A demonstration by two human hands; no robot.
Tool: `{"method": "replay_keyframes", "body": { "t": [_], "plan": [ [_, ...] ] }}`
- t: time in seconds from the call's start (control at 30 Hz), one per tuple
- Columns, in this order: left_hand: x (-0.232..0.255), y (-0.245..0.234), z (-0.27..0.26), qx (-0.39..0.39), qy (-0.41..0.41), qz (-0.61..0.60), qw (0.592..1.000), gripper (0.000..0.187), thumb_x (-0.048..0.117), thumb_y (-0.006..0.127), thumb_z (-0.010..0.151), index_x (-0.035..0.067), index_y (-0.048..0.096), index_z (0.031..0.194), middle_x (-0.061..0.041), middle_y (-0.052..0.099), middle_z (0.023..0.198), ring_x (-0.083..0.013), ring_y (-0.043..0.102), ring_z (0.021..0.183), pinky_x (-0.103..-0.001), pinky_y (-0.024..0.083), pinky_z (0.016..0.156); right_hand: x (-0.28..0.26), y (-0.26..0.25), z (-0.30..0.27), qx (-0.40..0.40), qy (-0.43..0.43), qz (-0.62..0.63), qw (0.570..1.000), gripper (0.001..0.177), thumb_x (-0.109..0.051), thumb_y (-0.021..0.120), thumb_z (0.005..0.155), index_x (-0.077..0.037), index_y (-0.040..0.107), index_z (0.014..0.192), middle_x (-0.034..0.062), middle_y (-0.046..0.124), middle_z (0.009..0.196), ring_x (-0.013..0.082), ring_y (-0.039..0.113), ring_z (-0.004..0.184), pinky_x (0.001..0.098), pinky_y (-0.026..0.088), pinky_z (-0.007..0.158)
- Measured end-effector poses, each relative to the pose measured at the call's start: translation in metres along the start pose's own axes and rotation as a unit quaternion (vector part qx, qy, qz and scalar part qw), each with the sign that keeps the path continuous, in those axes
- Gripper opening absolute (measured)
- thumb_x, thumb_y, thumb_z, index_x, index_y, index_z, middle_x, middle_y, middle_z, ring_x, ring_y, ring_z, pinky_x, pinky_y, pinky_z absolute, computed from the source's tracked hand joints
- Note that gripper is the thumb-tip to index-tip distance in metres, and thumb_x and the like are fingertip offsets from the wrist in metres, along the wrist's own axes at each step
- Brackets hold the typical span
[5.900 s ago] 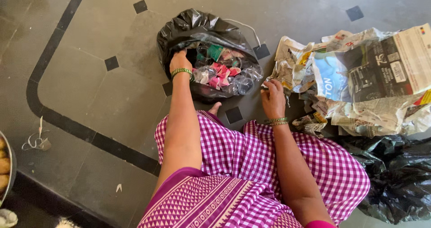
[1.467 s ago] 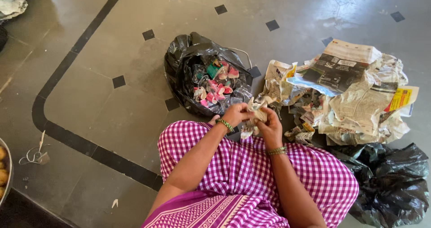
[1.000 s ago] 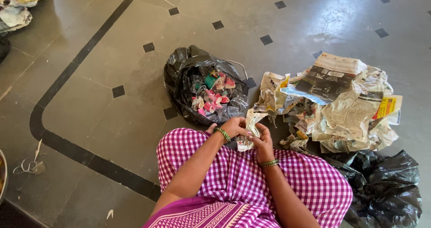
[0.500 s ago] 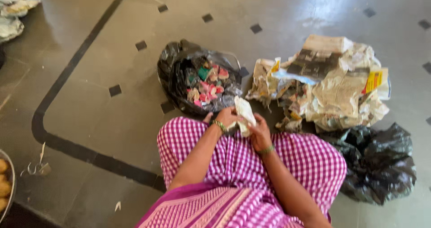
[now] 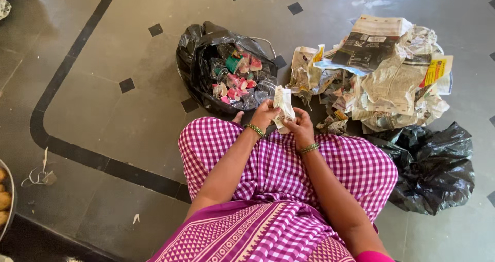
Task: The person sits on the floor and sorts items from a black plastic bag into separate piles. They handle newspapers, plastic bottles, and small plastic containers, placing each item into a corresponding pile on the floor.
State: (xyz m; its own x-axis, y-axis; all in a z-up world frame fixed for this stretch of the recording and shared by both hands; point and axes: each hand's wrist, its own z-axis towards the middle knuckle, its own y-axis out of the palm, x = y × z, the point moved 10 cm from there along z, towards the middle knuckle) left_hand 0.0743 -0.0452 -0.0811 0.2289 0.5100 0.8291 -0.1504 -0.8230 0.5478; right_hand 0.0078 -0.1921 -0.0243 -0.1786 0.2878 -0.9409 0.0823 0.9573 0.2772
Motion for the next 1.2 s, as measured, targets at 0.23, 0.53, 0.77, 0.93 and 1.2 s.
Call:
{"method": "replay_keyframes", "body": {
  "t": [0.23,0.53,0.77,0.93,1.2],
  "plan": [
    [0.019,0.003,0.007,0.007,0.034,-0.022,0.999,0.018,0.000,0.066,0.097,0.003,0.059,0.112,-0.008,0.072,0.104,-0.0151,0.071,0.093,-0.030,0.058,0.086,-0.007,0.002,0.008,-0.041,0.012,0.146,0.988,0.060,0.007,0.073,0.089,0.000,0.049,0.143,0.0039,0.069,0.101,0.0105,0.067,0.081,0.0221,0.054,0.065],
    [0.099,0.023,-0.040,0.207,0.185,0.420,0.864,0.049,0.027,0.087,0.076,0.002,0.059,0.109,-0.012,0.071,0.096,-0.0219,0.070,0.085,-0.035,0.057,0.076,-0.014,0.001,0.005,0.028,0.010,0.090,0.996,0.029,0.003,0.069,0.091,0.001,0.061,0.119,0.0065,0.071,0.100,0.0144,0.070,0.083,0.0299,0.061,0.069],
    [0.093,0.067,-0.045,0.105,0.167,0.543,0.816,0.058,0.050,0.087,0.077,0.005,0.067,0.106,-0.012,0.073,0.096,-0.0272,0.072,0.083,-0.041,0.058,0.075,-0.026,0.005,0.001,0.030,-0.049,0.045,0.997,0.028,0.003,0.067,0.093,-0.002,0.062,0.120,0.0081,0.073,0.105,0.0121,0.068,0.086,0.0255,0.058,0.071],
    [0.074,0.053,-0.037,0.084,0.088,0.416,0.901,0.055,0.041,0.088,0.076,0.002,0.068,0.109,-0.013,0.076,0.098,-0.0228,0.075,0.086,-0.036,0.059,0.075,-0.036,0.020,-0.005,-0.020,-0.024,0.104,0.994,0.028,0.004,0.064,0.093,-0.001,0.063,0.121,0.0084,0.074,0.111,0.0118,0.071,0.097,0.0242,0.060,0.084],
    [0.031,0.003,-0.021,0.137,-0.003,0.198,0.970,0.009,0.008,0.070,0.093,0.002,0.071,0.100,-0.005,0.076,0.092,-0.0094,0.072,0.078,-0.025,0.060,0.069,-0.034,-0.010,-0.002,0.104,-0.021,0.107,0.989,0.028,0.006,0.063,0.092,-0.003,0.060,0.118,0.0067,0.073,0.099,0.0149,0.070,0.084,0.0294,0.060,0.071]
  ]
}}
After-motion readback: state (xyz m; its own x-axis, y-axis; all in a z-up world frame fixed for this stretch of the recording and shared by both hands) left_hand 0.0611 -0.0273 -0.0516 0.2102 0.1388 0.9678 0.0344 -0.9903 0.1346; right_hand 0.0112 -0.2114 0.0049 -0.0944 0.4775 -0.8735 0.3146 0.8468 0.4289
